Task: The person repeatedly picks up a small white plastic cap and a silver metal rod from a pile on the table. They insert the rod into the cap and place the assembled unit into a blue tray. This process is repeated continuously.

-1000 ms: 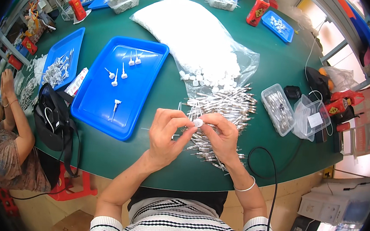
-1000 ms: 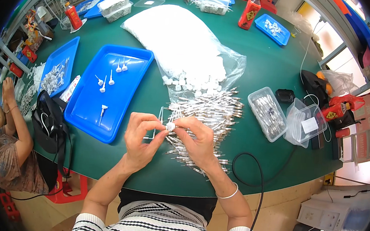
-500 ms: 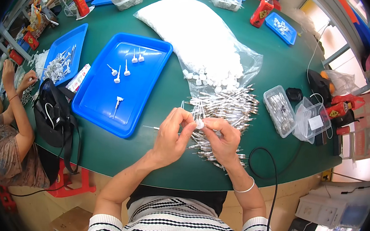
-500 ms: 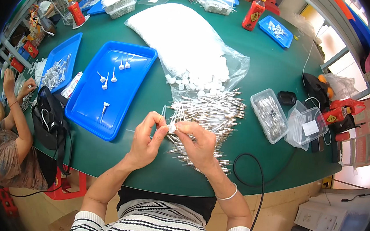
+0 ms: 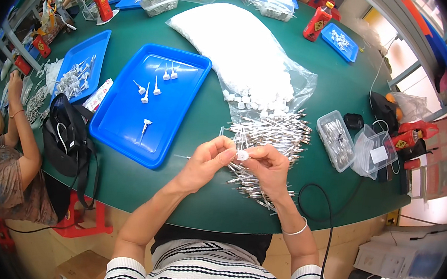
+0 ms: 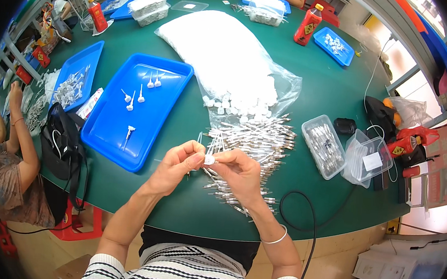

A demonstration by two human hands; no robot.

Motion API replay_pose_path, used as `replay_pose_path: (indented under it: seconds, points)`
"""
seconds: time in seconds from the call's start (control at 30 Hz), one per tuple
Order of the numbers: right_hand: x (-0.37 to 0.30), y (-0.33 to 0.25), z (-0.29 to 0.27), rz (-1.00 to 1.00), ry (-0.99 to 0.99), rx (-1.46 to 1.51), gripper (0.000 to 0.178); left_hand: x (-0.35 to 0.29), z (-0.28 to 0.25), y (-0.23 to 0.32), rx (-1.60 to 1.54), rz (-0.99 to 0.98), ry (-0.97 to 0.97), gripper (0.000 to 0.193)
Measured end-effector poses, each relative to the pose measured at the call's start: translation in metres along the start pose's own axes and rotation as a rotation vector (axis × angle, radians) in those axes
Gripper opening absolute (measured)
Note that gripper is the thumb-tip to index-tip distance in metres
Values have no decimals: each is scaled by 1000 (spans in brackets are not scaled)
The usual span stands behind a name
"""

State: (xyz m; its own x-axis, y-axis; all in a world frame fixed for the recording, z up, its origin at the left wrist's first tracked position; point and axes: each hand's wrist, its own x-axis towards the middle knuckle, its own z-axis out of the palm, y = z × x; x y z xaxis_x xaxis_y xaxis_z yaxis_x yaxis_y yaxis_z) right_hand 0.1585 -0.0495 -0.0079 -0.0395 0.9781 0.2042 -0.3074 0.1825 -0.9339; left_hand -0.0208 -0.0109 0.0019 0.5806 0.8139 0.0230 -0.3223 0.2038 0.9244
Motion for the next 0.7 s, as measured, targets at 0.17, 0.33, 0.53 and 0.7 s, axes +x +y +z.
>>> replay_pose_path:
  seconds: [0.17,0.33,0.53,0.7]
  points:
    - [0,9,-6,-2,13,-14,15,1,6,4,34,68,118,21]
    - [0,6,-1,21,0,45,15,1,5,1,6,103,140,16]
    - [1,7,0,30,0,35,13,1,3,4,153,98,163,11]
    - [-1,5,0,37,12,-13,12,0,10,4,-65,9,163,9]
